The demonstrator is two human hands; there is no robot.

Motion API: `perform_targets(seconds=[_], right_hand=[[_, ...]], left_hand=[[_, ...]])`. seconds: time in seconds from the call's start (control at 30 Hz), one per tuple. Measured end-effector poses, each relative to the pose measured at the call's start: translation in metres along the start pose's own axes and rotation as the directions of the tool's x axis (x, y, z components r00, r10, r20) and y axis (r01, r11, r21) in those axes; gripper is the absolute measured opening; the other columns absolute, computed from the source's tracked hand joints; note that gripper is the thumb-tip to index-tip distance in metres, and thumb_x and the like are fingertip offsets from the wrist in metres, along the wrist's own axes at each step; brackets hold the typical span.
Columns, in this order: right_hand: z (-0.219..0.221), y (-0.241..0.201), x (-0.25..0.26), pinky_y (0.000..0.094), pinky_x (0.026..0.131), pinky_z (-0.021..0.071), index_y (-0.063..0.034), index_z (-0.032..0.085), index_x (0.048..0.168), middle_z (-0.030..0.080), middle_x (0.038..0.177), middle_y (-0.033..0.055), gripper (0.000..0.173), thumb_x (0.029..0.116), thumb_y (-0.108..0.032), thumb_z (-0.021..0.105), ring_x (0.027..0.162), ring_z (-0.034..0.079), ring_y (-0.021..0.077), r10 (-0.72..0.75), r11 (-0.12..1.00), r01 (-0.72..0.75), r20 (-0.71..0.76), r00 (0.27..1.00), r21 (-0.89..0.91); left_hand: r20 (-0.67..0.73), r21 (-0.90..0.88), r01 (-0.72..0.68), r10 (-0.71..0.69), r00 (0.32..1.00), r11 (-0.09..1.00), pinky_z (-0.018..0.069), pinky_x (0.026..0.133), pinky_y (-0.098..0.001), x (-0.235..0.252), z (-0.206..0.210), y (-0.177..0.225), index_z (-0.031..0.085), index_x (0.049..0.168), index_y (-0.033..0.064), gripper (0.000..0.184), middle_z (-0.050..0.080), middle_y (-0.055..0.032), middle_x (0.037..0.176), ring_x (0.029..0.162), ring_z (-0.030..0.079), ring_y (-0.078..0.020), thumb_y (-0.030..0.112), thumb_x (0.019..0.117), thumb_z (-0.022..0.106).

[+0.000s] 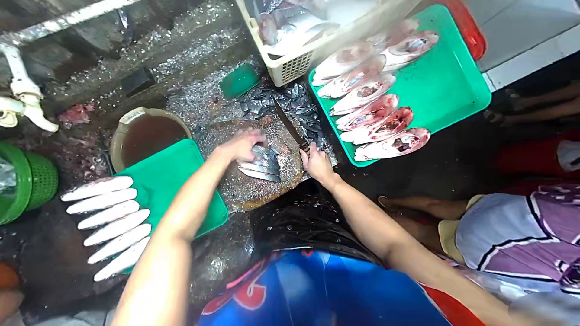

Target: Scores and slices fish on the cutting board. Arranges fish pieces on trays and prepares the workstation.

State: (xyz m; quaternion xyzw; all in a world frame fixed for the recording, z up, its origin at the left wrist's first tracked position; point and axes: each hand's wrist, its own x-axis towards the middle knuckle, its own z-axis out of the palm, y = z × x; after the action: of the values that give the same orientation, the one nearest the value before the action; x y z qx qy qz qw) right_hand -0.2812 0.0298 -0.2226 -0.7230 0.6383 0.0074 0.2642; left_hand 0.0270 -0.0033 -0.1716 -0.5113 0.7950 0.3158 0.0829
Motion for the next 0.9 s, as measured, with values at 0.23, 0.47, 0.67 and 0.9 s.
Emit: perform_targets(seconds=[0.23,0.47,0.67,0.9], right_hand=[[-0.019,-0.007,0.000,0.0615,0.088,0.0572,-0.0063,0.047,0.148,0.072,0.110,0.0221,0.064,0.1066,-0.054,0.041,0.102,0.072,0.0414,0.092,0.993,-0.099,0.101,0.991,0.066],[-0.020,0.010,-0.048,0.0609,0.112,0.0426,-0.0054,0.033,0.159,0.045,0.154,0.0256,0.076,0.1019,-0.051,0.052,0.140,0.048,0.0419,-0.017,0.998,0.015,0.032,0.999,0.067],[-0.098,0.033,-0.096,0.0361,0.099,0.0576,-0.0010,0.057,0.140,0.067,0.128,0.0149,0.053,0.0987,-0.032,0.067,0.112,0.068,0.0192,-0.364,0.737,0.441,-0.249,0.898,0.513],[-0.158,-0.004,-0.029,0.0437,0.077,0.0672,-0.0085,0.012,0.161,0.043,0.154,0.0197,0.097,0.0902,-0.020,0.078,0.110,0.071,0.0268,-0.523,0.273,0.447,-0.258,0.812,0.852]], left_hand=[[-0.141,0.169,-0.078,0.103,0.985,0.982,0.0435,0.110,-0.0586,0.015,0.016,0.003,0.055,0.145,0.0128,0.060,0.061,-0.0125,0.140,0.130,0.058,-0.0326,0.026,0.0895,0.073],[-0.092,0.139,0.126,-0.113,0.989,0.982,0.0425,0.112,-0.0582,0.025,0.025,0.002,0.055,0.144,0.0098,0.061,0.060,-0.0153,0.141,0.133,0.055,-0.0366,0.027,0.0882,0.075],[-0.571,-0.604,0.049,-0.475,0.670,0.796,0.0518,0.104,-0.0500,-0.026,-0.012,0.041,0.051,0.142,-0.0021,0.060,0.064,-0.0239,0.129,0.119,0.064,-0.0296,0.024,0.0908,0.069],[-0.523,-0.033,-0.081,0.052,0.851,0.996,0.0505,0.105,-0.0560,-0.023,-0.116,0.171,0.058,0.138,0.0039,0.055,0.066,-0.0190,0.129,0.122,0.063,-0.0342,0.032,0.0909,0.068]])
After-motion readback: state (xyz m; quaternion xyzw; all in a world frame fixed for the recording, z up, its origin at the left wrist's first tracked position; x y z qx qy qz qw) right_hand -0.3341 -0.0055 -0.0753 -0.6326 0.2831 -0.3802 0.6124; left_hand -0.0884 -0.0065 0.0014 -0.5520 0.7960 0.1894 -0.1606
